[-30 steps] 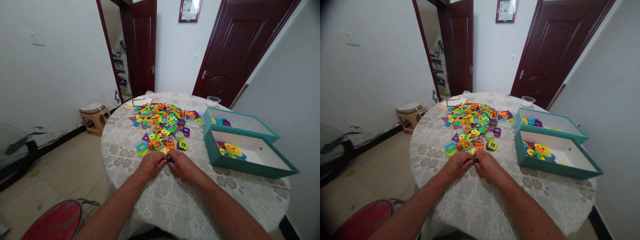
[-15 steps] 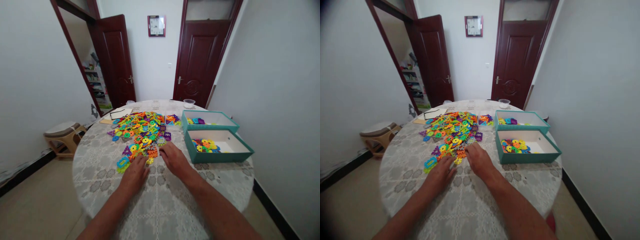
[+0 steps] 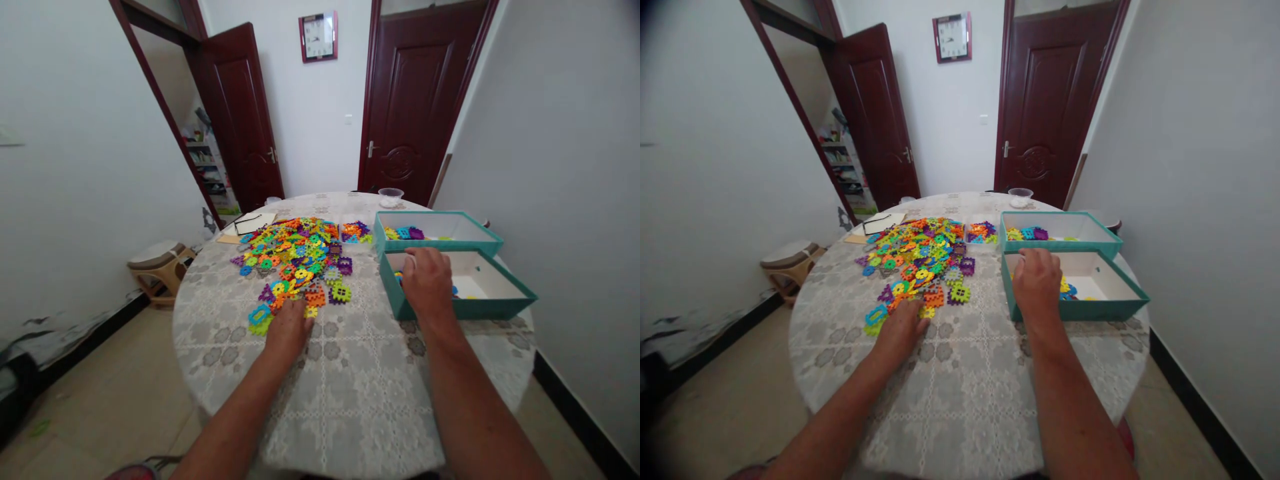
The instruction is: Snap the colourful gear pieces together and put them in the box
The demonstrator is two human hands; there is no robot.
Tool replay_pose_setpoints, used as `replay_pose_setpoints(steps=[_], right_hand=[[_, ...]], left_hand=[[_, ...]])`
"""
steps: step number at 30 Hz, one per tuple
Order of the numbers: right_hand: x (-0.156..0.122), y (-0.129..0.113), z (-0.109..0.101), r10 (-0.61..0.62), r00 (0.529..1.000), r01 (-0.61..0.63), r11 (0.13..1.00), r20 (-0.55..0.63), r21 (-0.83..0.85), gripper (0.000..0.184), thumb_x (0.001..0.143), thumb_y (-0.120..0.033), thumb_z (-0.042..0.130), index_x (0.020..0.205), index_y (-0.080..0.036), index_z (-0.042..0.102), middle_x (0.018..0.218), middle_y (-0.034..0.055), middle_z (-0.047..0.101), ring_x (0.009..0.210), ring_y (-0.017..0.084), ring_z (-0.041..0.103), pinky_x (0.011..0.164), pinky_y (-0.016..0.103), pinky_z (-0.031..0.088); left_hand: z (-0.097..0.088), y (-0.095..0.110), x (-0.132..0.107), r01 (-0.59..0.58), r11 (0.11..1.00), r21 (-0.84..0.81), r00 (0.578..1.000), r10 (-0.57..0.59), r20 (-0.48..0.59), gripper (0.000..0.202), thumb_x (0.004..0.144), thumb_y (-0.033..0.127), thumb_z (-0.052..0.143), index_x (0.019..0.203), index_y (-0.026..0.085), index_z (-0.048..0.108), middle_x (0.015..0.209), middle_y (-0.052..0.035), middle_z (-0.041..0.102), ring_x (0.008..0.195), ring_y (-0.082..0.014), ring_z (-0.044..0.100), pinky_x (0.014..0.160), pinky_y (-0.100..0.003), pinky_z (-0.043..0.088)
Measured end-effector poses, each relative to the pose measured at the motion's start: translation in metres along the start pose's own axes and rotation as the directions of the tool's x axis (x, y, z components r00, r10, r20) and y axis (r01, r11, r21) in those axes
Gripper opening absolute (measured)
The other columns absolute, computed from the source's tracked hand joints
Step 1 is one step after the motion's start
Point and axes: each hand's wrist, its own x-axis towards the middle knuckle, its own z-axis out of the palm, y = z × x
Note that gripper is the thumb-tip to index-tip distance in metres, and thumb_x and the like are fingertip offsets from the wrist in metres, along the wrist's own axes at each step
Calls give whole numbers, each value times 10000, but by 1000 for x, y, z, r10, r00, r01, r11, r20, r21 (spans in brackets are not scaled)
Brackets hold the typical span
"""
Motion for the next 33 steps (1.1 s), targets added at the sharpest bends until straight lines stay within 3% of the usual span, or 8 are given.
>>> replay_pose_setpoints(steps=[4,9,17,20,23,26,29,33], right_hand=[[-1,-18,-1,-101,994,103,992,-30,72,207,989,-207,495,1035,-176,693,1054,136,699,1055,292,577,977,460,420],[-8,-43,0,-243,969,247,955,-50,164,155,972,-157,522,1028,-192,663,1026,112,704,1023,279,598,961,440,434],[-28,-79,8,-356,922,301,907,153,296,153,987,-137,518,1017,-195,657,1022,113,682,1038,283,581,970,419,447],[-45,-94,17,-416,843,289,885,340,364,162,1000,-146,509,1029,-190,662,1037,109,678,1043,267,582,972,387,444],[-65,-106,31,-446,703,257,885,554,388,175,986,-152,535,1096,-185,667,1088,104,682,1072,250,586,972,349,436],[-82,-113,41,-439,579,247,897,687,366,150,981,-175,555,1073,-184,674,1090,103,677,1067,239,590,956,325,427],[-89,-113,45,-460,524,256,888,717,383,121,977,-204,569,1027,-174,676,1094,114,655,1075,243,583,948,326,420],[-90,-108,49,-521,505,187,845,688,502,109,954,-198,591,1030,-173,664,1085,96,649,1048,228,591,914,315,422]], left_hand=[[1,3,-4,-3,999,34,1000,3,1,226,993,299,607,1206,229,628,1218,-106,604,1087,-248,669,846,-311,515],[-1,4,-2,28,998,62,999,-30,27,353,965,475,632,1225,237,639,1263,-112,572,1065,-271,674,800,-325,525],[-6,3,3,96,994,-50,991,-91,97,346,910,426,699,1208,263,638,1291,-94,557,1090,-259,667,866,-317,509],[-7,6,3,150,984,-102,981,-135,136,349,883,399,721,1193,260,642,1299,-95,563,1104,-262,667,884,-319,502],[-9,8,2,170,977,-130,975,-147,170,333,859,367,740,1151,241,641,1292,-98,579,1078,-257,681,873,-316,498],[-11,9,-1,169,976,-139,972,-141,190,300,856,343,734,1111,220,633,1285,-106,584,1041,-256,693,849,-318,497],[-13,10,-8,158,975,-158,973,-127,192,310,852,320,733,1111,201,612,1279,-110,578,1047,-259,684,827,-314,495],[-9,11,-21,107,971,-213,986,-76,149,221,894,259,671,1094,214,590,1234,-76,580,997,-212,662,794,-285,485]])
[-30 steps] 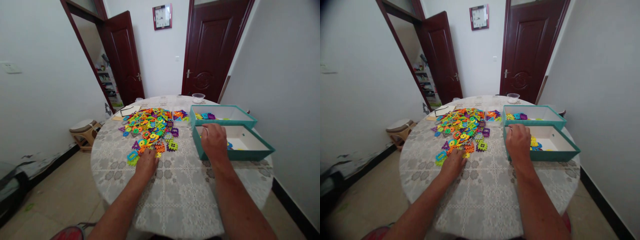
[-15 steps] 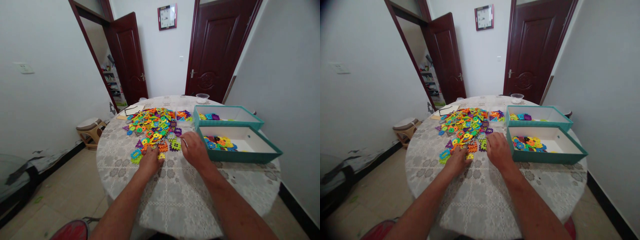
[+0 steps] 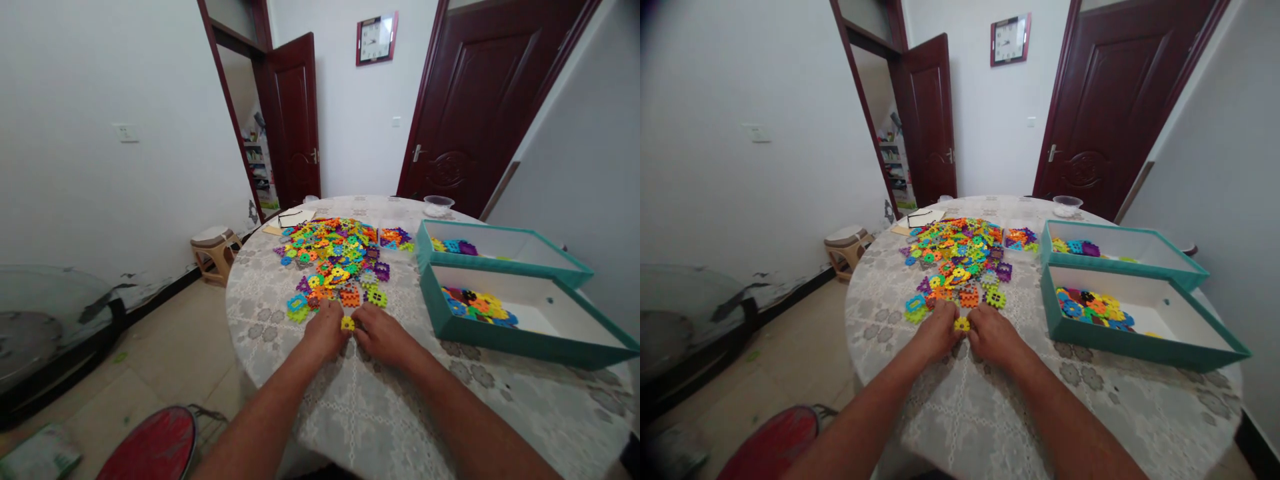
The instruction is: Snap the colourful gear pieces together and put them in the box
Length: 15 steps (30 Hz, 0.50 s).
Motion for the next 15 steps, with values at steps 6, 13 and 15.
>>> replay_pose_setpoints(steps=[6,13,15], right_hand=[[3,-5,2,-80,997,79,992,10,101,126,981,-179,540,881,-201,613,883,25,650,853,184,601,757,285,406],[-13,3,-63,-90,741,-65,977,-665,-204,122,1012,-234,515,991,-185,625,946,100,659,946,255,603,900,390,474],[-24,20,-88,-84,566,-226,941,-820,-252,118,979,-229,550,1019,-173,646,971,126,673,991,289,615,949,454,482]], left_hand=[[13,-13,-18,-211,967,-145,973,192,-131,147,903,131,552,1002,235,583,1115,-40,597,1025,-197,620,874,-295,494],[-17,-61,-27,-246,961,-130,893,172,-416,250,916,157,571,1150,236,614,1205,-84,607,1170,-250,593,1040,-402,497],[-27,-78,-24,-154,987,-54,891,115,-438,314,902,172,618,1210,229,625,1260,-103,608,1224,-269,578,1100,-422,465]])
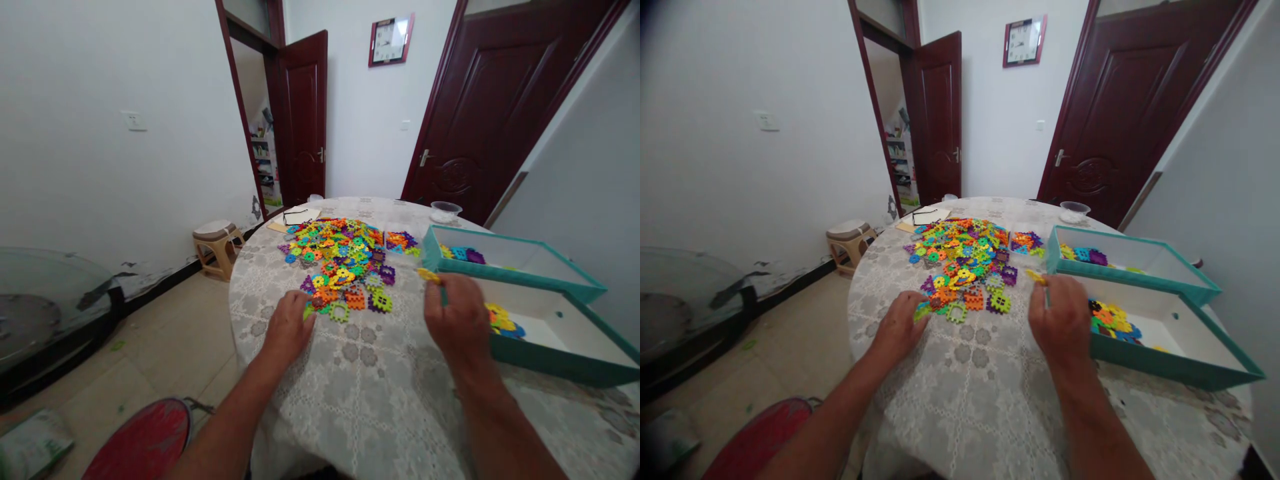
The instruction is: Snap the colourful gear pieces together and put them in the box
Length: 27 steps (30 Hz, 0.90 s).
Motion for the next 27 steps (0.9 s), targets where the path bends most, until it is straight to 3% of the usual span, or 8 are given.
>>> replay_pose_setpoints(steps=[4,7,11,14,17,22,24,27], right_hand=[[11,40,-18,110,962,-157,971,-248,-178,287,896,-167,593,1165,-134,688,1153,210,686,1182,393,610,1050,604,432],[10,40,-16,111,958,-151,980,-264,-134,446,883,-144,584,1324,-129,647,1314,244,635,1301,420,555,1115,637,379],[2,8,-1,8,997,-5,999,-71,51,329,939,-166,542,1245,-182,662,1250,171,668,1245,349,591,1106,583,429],[-7,-17,13,-59,980,24,983,190,183,274,963,-170,520,1188,-204,672,1216,142,683,1214,308,601,1100,513,456],[-17,-28,23,-116,854,-13,970,508,243,256,990,-181,490,1156,-202,683,1184,140,694,1160,283,617,1052,435,478],[-29,-22,27,-131,525,-89,974,841,208,215,971,-285,593,1132,-189,700,1143,118,708,1093,261,643,976,368,472],[-31,-19,26,-140,476,-120,968,868,222,297,919,-300,669,1200,-209,696,1208,110,696,1151,266,629,1014,365,452],[-33,-19,24,-146,469,-149,959,871,241,442,855,-259,720,1295,-244,673,1298,102,668,1194,270,614,1026,358,446]], left_hand=[[-5,-21,10,147,971,189,976,-173,129,555,880,289,718,1412,229,571,1459,-156,553,1335,-331,535,1122,-460,439],[1,-22,16,128,969,213,962,-174,212,564,894,347,719,1429,240,576,1433,-152,599,1328,-338,539,1113,-450,426],[14,-14,21,55,989,135,972,-84,219,449,897,329,714,1331,230,652,1337,-135,659,1267,-311,557,1120,-422,399],[24,-4,22,9,997,74,969,-27,244,453,862,328,751,1299,240,673,1299,-113,671,1238,-302,562,1117,-417,392],[33,12,21,-55,998,16,959,48,278,447,843,323,765,1274,232,685,1257,-107,680,1212,-297,576,1099,-413,410],[50,39,22,-162,982,-92,932,183,312,476,857,267,723,1325,243,643,1288,-102,675,1234,-283,573,1112,-410,419],[58,43,23,-186,974,-133,930,218,297,502,865,229,685,1362,238,617,1316,-106,666,1248,-277,570,1124,-416,420],[66,41,24,-192,959,-208,942,240,236,557,843,187,674,1393,234,595,1365,-107,648,1294,-274,557,1156,-438,412]])
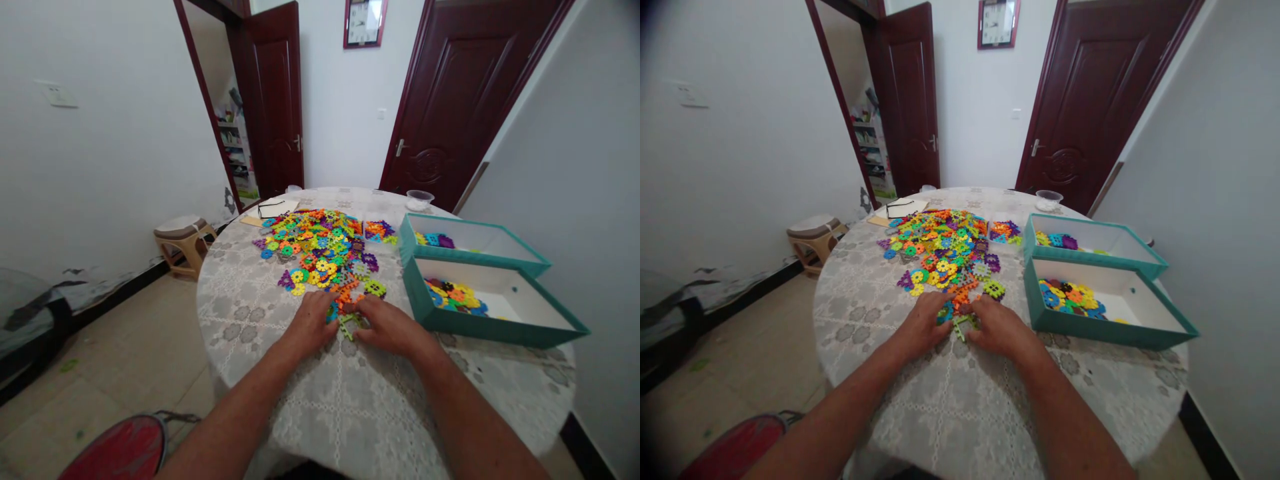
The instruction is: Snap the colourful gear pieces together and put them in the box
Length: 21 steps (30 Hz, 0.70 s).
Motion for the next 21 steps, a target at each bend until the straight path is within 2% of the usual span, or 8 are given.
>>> replay_pose_setpoints(steps=[3,6,9,11,13,15,18,21], right_hand=[[0,-4,1,6,1000,-6,1000,-7,-17,456,824,-228,729,1277,-235,679,1297,110,665,1167,276,622,987,350,461],[0,-8,2,10,1000,-10,1000,4,-25,464,820,-218,728,1281,-226,675,1297,122,662,1165,285,622,977,352,462],[1,-10,2,16,999,-15,1000,28,-15,505,830,-228,727,1329,-236,656,1328,131,645,1192,294,613,990,362,456],[1,-11,3,21,998,-21,1000,52,-7,563,822,-264,753,1373,-254,633,1351,129,627,1193,295,616,995,366,454],[1,-11,5,34,997,-33,999,74,-12,621,804,-301,782,1400,-264,613,1357,128,619,1182,296,623,993,372,454],[1,-12,7,43,996,-42,999,81,-19,610,803,-313,783,1387,-253,616,1338,130,627,1174,296,625,987,372,451],[2,-12,9,30,996,-28,999,79,-19,489,824,-306,744,1294,-216,639,1281,132,653,1154,289,624,969,364,448],[1,-9,5,27,995,-25,999,99,-22,366,820,-318,728,1156,-197,645,1186,121,679,1075,278,634,913,354,457]], left_hand=[[-2,-5,-2,21,993,-114,997,-30,-75,590,824,222,719,1400,250,592,1406,-98,635,1330,-278,548,1177,-460,406],[-14,-12,-4,127,951,-281,977,-169,-133,515,852,298,706,1355,232,618,1386,-100,652,1255,-265,604,1099,-430,479],[-27,-21,-4,250,843,-476,918,-363,-161,418,896,362,635,1281,201,649,1291,-96,696,1115,-236,664,969,-379,542],[-31,-28,-4,280,756,-591,878,-451,-161,370,929,434,589,1199,197,676,1188,-81,719,1044,-223,673,872,-341,559],[-32,-32,-4,275,675,-684,857,-495,-144,393,963,531,531,1100,198,688,1094,-67,719,986,-214,670,754,-295,552],[-31,-32,-5,272,640,-719,858,-499,-119,466,982,609,473,1026,194,681,1021,-61,709,914,-206,660,662,-270,526],[-29,-26,-6,302,756,-581,888,-445,-117,432,984,590,481,1005,203,672,941,-43,700,853,-202,642,687,-288,522],[-27,-19,-10,261,927,-269,947,-300,-115,264,961,452,564,1032,222,673,984,-45,708,934,-221,640,883,-355,525]])
